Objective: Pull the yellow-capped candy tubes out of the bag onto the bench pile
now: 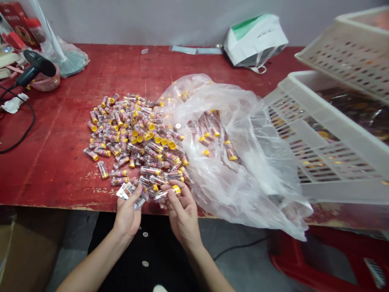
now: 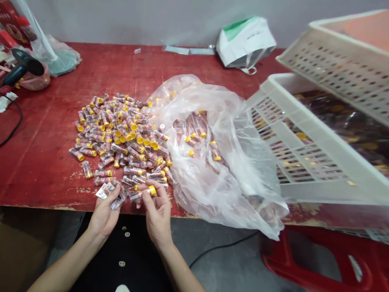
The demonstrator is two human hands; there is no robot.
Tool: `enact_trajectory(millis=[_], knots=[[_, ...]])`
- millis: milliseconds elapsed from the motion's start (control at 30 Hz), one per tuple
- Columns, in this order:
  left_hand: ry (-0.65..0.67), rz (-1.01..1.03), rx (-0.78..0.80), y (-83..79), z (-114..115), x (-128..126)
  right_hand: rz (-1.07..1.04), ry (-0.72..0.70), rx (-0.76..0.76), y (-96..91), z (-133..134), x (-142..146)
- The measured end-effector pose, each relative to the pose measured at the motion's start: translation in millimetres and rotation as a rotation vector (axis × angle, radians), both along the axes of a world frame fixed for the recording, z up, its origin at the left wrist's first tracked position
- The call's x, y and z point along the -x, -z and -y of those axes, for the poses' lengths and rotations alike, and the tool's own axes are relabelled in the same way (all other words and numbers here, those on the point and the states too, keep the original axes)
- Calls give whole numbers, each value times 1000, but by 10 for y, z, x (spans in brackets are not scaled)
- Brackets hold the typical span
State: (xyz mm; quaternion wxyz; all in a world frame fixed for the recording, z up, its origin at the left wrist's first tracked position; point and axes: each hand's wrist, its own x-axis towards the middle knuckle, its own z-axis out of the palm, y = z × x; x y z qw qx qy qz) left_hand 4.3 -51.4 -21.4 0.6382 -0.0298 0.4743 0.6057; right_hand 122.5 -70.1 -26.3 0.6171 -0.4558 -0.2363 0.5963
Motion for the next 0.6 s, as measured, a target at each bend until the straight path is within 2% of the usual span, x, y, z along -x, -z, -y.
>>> enact_trajectory(millis=[133, 300, 433, 600], knots=[[-42, -26, 68, 8, -15, 1, 52, -39, -11, 18, 47, -43], [-20, -16, 8, 30, -9, 1, 138, -72, -68, -2, 70, -30], [-16, -21, -28, 37, 16, 13, 298, -59, -41, 16, 20, -20], [0, -23, -80, 7, 44, -1, 474, -229, -50, 102, -26, 47]])
